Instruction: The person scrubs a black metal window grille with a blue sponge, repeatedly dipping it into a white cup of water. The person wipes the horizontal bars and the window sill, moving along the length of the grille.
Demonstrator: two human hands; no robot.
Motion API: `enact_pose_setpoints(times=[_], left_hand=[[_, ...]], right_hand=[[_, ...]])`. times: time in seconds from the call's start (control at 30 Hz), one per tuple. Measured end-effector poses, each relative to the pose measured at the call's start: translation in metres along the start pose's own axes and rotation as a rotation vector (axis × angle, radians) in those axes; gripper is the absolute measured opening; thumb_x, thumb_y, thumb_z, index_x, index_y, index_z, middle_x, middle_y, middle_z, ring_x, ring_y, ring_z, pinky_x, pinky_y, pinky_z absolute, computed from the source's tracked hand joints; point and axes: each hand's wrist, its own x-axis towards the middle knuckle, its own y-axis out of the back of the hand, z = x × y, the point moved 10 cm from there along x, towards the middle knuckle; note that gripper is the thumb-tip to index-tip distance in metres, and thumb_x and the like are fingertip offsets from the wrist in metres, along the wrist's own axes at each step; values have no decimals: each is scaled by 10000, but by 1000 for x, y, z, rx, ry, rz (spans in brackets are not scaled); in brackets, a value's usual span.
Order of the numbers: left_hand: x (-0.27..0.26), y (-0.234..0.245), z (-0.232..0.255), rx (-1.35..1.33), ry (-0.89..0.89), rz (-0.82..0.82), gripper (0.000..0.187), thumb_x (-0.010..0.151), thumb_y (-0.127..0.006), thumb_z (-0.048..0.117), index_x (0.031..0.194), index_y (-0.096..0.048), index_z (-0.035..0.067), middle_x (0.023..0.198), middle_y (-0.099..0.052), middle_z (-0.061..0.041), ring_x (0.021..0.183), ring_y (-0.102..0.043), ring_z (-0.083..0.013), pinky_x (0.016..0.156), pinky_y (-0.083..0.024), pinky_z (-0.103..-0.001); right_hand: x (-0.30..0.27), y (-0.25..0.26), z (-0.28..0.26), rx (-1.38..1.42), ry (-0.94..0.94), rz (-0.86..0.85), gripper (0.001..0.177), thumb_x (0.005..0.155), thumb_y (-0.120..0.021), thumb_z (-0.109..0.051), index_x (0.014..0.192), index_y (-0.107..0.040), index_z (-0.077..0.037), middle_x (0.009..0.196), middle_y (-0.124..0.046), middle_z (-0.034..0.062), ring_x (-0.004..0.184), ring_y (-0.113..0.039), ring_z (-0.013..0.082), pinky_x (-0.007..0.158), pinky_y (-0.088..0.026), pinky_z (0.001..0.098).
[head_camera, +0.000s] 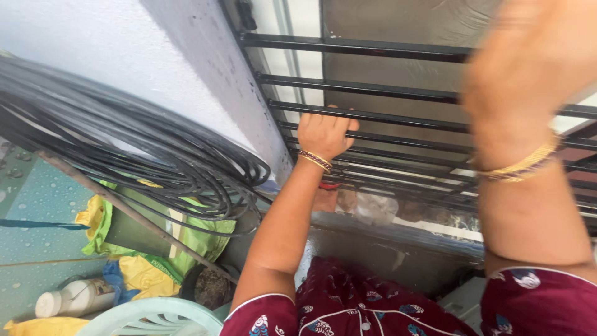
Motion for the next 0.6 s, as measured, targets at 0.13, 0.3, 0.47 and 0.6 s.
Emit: enact_pose_setpoints(times=[0.13,0.3,0.47,0.6], left_hand=[[-3,-7,-1,5,4,-40,141,831,-754,280,903,-677,186,903,-656,-17,803,-599,-249,709,-432,-418],[-9,-5,-16,-163,51,-3,414,751,-710,347,1090,-689,109,1074,-682,-100,1000,-649,-303,893,-479,-484],[-11,-16,-6,20,-28,-81,258,666,-789,319,874,-708,191,736,-580,-7,688,-554,-248,655,-413,-443],[-12,-9,-4,6,-11,-56,153,756,-767,238,858,-659,201,829,-603,7,769,-576,-224,701,-417,-412]], right_hand=[[34,-44,-142,-235,335,150,182,1068,-541,-189,914,-595,-109,822,-513,102,759,-509,318,711,-384,467],[63,-77,-240,203,345,208,85,936,-671,-230,886,-646,-165,732,-562,22,672,-574,223,598,-421,388],[58,-75,-228,61,488,56,253,907,-611,-116,1115,-712,-220,814,-597,-16,706,-592,185,598,-427,363],[51,-50,-191,-90,586,-4,233,903,-593,-86,1063,-687,-227,781,-572,-41,688,-563,157,574,-398,327]])
